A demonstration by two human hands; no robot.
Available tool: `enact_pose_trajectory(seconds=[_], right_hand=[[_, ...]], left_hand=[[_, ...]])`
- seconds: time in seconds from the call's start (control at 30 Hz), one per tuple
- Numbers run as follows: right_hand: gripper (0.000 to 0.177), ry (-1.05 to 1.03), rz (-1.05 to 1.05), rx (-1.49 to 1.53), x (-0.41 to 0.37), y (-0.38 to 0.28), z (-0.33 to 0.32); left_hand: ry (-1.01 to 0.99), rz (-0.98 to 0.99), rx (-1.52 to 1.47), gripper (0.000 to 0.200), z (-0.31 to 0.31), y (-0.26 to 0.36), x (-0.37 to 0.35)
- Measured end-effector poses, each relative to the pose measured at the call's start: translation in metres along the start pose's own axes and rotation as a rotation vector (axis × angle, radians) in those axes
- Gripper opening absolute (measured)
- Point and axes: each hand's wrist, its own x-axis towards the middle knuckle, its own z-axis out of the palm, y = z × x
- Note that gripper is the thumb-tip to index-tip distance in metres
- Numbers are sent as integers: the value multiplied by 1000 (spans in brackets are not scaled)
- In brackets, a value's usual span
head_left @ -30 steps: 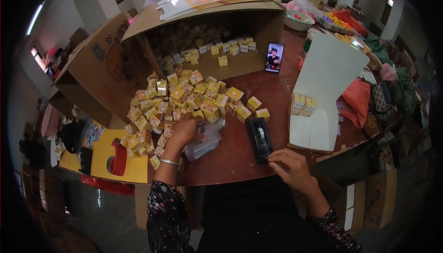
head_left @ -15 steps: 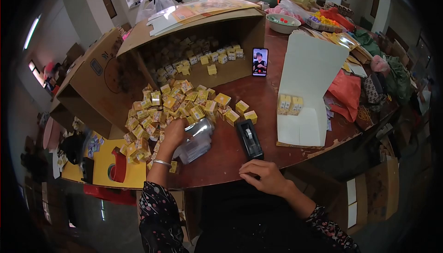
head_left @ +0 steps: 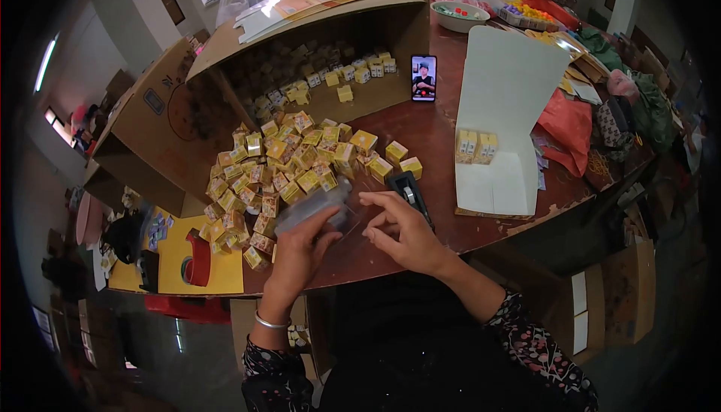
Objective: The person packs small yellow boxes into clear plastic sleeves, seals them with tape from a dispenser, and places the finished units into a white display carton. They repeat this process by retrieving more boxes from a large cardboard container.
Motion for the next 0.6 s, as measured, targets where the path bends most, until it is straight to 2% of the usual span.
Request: enact_pose_trajectory(seconds=[0.07,0.17,0.2,0.27,0.3,0.37,0.47,0.5,0.53,0.6], right_hand=[[40,-81,110,88,-4,-1,-6],[32,-367,437,169,-9,-15,-24],[36,-398,390,145,-13,-14,-27],[48,-475,481,270,-19,-17,-32],[54,-513,525,331,-22,-18,-34],[66,-530,559,407,-32,-14,-36],[77,-486,578,521,-44,-9,-32],[80,-459,581,560,-48,-8,-31],[81,-480,573,564,-51,-4,-30],[73,-456,576,576,-55,-6,-28]], left_hand=[[0,45,69,52,-1,17,-12],[-95,115,182,56,0,25,-21],[-105,140,175,56,1,26,-24],[-120,190,160,56,4,27,-27],[-155,156,142,58,7,26,-29],[-223,88,106,64,13,22,-32],[-171,230,261,79,32,27,-41],[-249,145,326,96,36,34,-49],[-210,146,324,92,41,34,-54],[-132,151,324,84,54,27,-62]])
